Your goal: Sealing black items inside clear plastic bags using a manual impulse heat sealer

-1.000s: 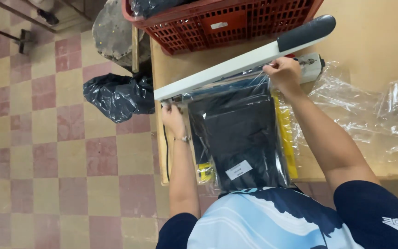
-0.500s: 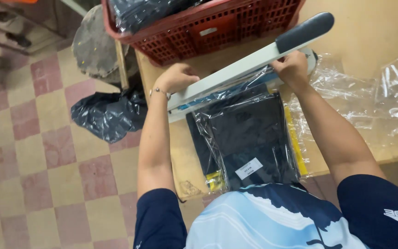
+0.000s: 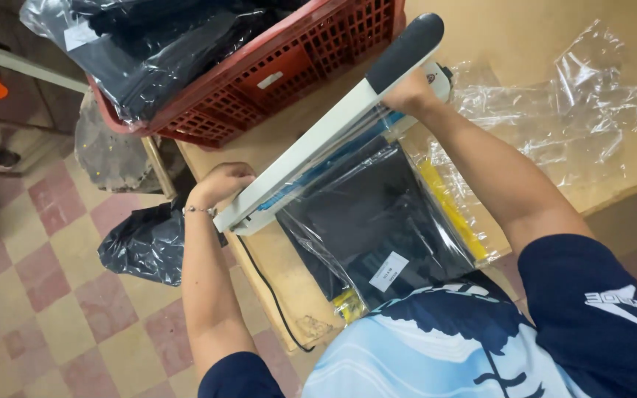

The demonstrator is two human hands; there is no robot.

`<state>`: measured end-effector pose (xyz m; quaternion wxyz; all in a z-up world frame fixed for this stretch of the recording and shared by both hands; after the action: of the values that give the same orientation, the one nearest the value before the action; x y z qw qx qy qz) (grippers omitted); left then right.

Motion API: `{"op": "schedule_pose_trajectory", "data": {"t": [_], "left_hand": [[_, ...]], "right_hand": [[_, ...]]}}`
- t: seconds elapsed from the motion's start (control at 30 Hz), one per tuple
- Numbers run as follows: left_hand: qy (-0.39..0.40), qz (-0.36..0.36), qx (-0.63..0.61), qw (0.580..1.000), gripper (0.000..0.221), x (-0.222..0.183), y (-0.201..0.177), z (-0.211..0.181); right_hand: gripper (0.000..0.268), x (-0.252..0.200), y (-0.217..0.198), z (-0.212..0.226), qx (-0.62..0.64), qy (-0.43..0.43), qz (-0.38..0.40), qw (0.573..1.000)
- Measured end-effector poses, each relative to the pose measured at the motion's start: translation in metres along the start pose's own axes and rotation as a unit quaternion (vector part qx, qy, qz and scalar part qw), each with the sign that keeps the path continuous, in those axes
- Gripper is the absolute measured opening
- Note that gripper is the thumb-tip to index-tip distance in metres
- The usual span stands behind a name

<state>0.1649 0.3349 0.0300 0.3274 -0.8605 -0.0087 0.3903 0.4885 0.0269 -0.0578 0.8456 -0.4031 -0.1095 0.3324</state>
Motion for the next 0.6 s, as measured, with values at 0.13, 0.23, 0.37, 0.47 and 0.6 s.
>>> {"op": "schedule_pose_trajectory", "data": {"t": [0.13, 0.23, 0.37, 0.47, 0.6], "left_hand": [[0.007, -0.019, -0.063, 0.998, 0.026, -0.008, 0.004, 0.03], [-0.019, -0.054, -0.088, 0.994, 0.019, -0.007, 0.011, 0.045], [-0.01, -0.058, -0.071, 0.996, 0.02, 0.0, 0.011, 0.047], [-0.01, -0.068, -0.098, 0.993, 0.019, -0.004, 0.012, 0.034], [-0.026, -0.082, -0.168, 0.982, 0.017, -0.019, 0.007, 0.016]], "right_hand": [[0.025, 0.013, 0.015, 0.01, -0.001, -0.003, 0.023, 1.0], [0.025, 0.015, 0.021, 0.009, -0.007, -0.011, 0.046, 0.999], [0.026, 0.021, 0.024, 0.008, -0.02, -0.018, 0.072, 0.997], [0.026, 0.028, 0.025, 0.01, -0.025, -0.025, 0.086, 0.996], [0.027, 0.037, 0.028, 0.013, -0.033, -0.032, 0.107, 0.993]]}}
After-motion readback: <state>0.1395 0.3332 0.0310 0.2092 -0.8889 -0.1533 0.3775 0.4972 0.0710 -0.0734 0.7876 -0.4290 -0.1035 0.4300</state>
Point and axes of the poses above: each hand's wrist, its own x-axis towards the middle knuckle, its own y-axis out of the palm, z = x × y, the point moved 1 cm from there along x, towards the middle knuckle, and after that the axes turned 2 degrees about z, right-handed, at the moved point
